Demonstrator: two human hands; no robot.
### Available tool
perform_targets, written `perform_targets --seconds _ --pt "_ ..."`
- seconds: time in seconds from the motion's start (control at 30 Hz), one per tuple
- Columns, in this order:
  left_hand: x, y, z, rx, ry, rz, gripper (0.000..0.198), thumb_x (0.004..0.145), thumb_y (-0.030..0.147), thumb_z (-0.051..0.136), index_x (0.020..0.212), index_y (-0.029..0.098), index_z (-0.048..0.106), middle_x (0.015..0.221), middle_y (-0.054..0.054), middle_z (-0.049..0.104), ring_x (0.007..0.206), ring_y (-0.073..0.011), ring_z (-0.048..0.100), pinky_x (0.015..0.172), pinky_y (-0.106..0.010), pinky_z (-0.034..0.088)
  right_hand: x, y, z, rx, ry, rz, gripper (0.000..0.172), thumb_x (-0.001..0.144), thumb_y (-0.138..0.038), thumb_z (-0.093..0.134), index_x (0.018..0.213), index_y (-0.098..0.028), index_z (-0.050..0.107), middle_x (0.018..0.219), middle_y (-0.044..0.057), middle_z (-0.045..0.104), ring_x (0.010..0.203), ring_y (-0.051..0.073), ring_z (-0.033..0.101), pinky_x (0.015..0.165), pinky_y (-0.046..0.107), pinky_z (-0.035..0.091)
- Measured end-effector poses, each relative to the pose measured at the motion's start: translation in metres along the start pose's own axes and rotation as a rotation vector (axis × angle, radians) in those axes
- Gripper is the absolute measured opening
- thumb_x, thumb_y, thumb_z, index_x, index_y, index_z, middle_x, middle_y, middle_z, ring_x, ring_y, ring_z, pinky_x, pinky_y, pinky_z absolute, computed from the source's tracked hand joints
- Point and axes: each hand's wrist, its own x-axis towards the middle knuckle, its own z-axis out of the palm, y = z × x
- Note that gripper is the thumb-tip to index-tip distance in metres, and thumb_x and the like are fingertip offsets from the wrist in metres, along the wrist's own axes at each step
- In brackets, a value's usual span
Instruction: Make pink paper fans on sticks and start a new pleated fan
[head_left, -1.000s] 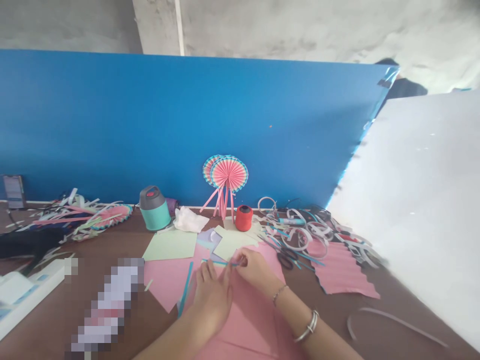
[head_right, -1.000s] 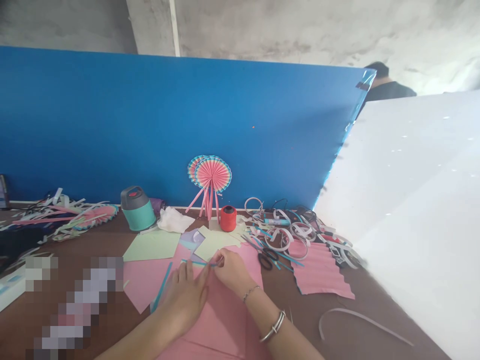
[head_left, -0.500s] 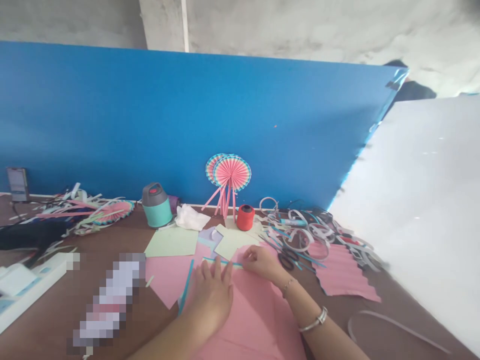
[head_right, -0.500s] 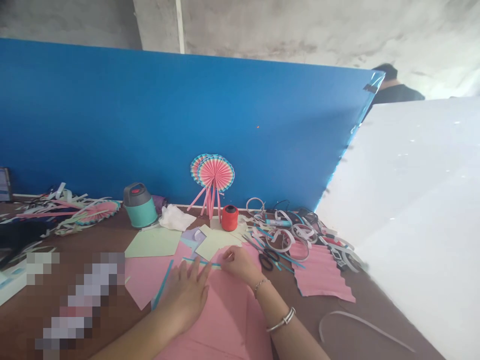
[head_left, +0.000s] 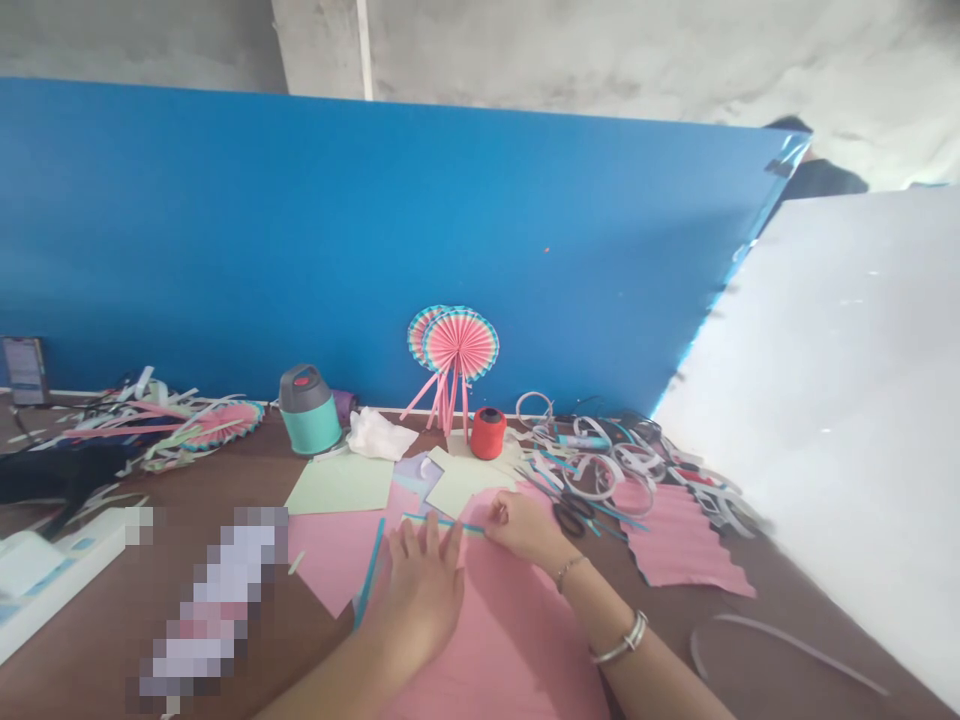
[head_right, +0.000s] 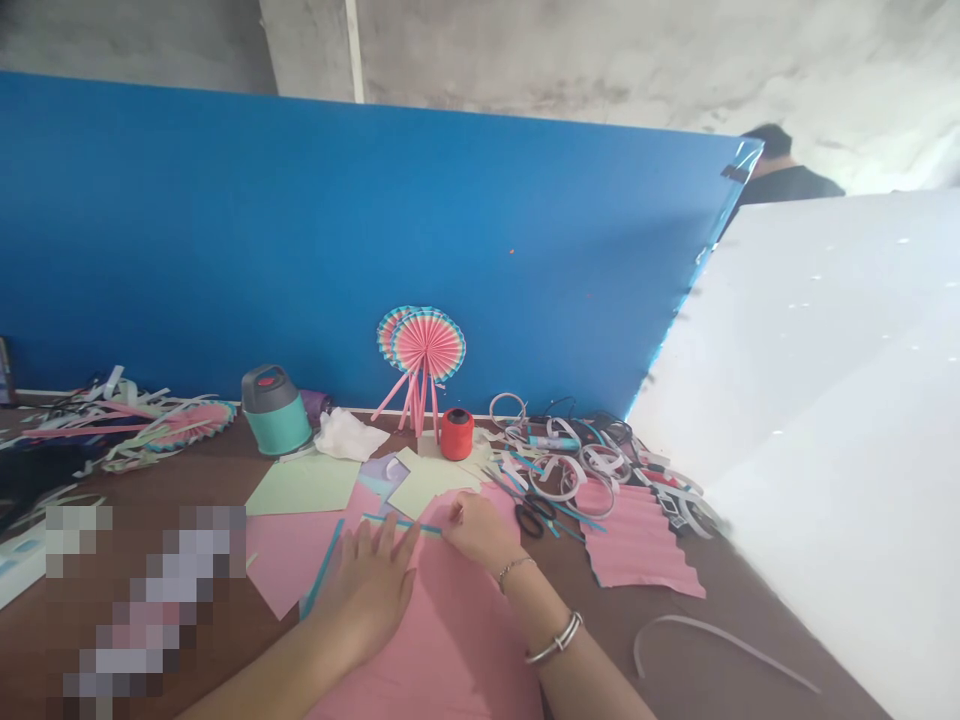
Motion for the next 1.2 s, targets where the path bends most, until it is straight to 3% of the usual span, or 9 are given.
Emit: perform_targets --seconds 0.13,0.33,0.57,0.63,0.73,0.9,0.97,1.1,1.2 --pt "0.001 0.000 -0.003 0.015 -0.023 -0.008 0.055 0.089 0.031 0.034 0.143 0.021 0.027 0.146 -0.019 0.031 0.129 -0.0449 0.032 0.099 -0.063 0.022 0.001 0.010 -0.006 -0.037 -0.020 0.008 0.012 0.061 -0.013 0.061 0.072 -0.016 0.060 0.079 0.003 0.065 0.073 0.015 0.055 0.059 0.022 0.034" --pt "0.005 -0.001 0.012 0.025 0.036 -0.004 0.054 0.089 0.034 0.036 0.142 0.030 0.028 0.145 -0.016 0.036 0.127 -0.0445 0.035 0.098 -0.064 0.020 0.001 0.021 -0.024 -0.030 -0.113 0.015 0.002 0.063 -0.017 0.061 0.065 -0.017 0.062 0.060 -0.002 0.061 0.057 0.011 0.053 0.051 0.020 0.033" --pt "0.003 -0.008 0.012 -0.028 0.034 0.028 0.054 0.085 0.028 0.043 0.137 0.040 0.034 0.149 -0.012 0.029 0.129 -0.0449 0.031 0.098 -0.068 0.016 0.004 0.016 -0.021 -0.130 0.040 0.043 0.015 0.076 -0.023 0.052 0.069 -0.015 0.063 0.077 0.005 0.066 0.068 0.014 0.055 0.059 0.023 0.033" --pt "0.004 -0.011 0.011 -0.023 0.063 0.079 0.056 0.083 0.025 0.043 0.137 0.038 0.037 0.151 -0.009 0.024 0.134 -0.0434 0.021 0.100 -0.069 0.011 0.000 0.011 -0.016 -0.158 0.034 0.038 0.018 0.077 -0.031 0.055 0.072 -0.016 0.063 0.079 0.006 0.066 0.071 0.016 0.056 0.061 0.025 0.034" --pt "0.006 -0.014 0.009 -0.025 0.078 0.245 0.057 0.082 0.017 0.038 0.138 0.026 0.039 0.152 -0.007 0.021 0.139 -0.0337 0.013 0.107 -0.062 0.011 -0.008 0.003 -0.009 -0.216 0.025 0.019 0.025 0.073 -0.037 0.061 0.083 -0.014 0.063 0.088 0.011 0.066 0.084 0.022 0.057 0.071 0.029 0.036" --pt "0.011 -0.009 0.013 -0.062 0.123 0.412 0.056 0.081 0.003 0.028 0.136 0.009 0.040 0.141 -0.014 0.042 0.132 -0.0237 0.035 0.109 -0.041 0.027 -0.014 0.000 -0.010 -0.385 0.070 0.004 0.049 0.070 -0.054 0.062 0.096 -0.012 0.061 0.109 0.019 0.059 0.103 0.031 0.052 0.085 0.037 0.035" --pt "0.011 -0.006 0.015 -0.062 0.164 0.410 0.057 0.081 0.001 0.029 0.136 0.010 0.039 0.137 -0.014 0.047 0.128 -0.0243 0.040 0.106 -0.041 0.031 -0.010 0.005 -0.013 -0.373 0.072 -0.017 0.045 0.069 -0.052 0.064 0.091 -0.013 0.062 0.106 0.016 0.060 0.098 0.028 0.054 0.082 0.034 0.037" --pt "0.010 0.001 0.014 -0.058 0.181 0.399 0.049 0.089 0.010 0.026 0.136 0.014 0.041 0.135 -0.015 0.048 0.127 -0.0284 0.039 0.103 -0.045 0.033 0.002 0.015 -0.016 -0.325 0.132 -0.034 0.017 0.080 -0.032 0.055 0.080 -0.017 0.064 0.089 0.008 0.065 0.086 0.019 0.058 0.074 0.027 0.037" --pt "0.010 0.004 0.012 -0.074 0.137 0.364 0.047 0.092 0.017 0.024 0.135 0.015 0.043 0.142 -0.014 0.040 0.131 -0.0306 0.033 0.104 -0.047 0.031 0.008 0.021 -0.016 -0.356 0.240 0.011 0.023 0.086 -0.019 0.043 0.092 -0.016 0.065 0.102 0.011 0.063 0.100 0.023 0.053 0.081 0.030 0.035"
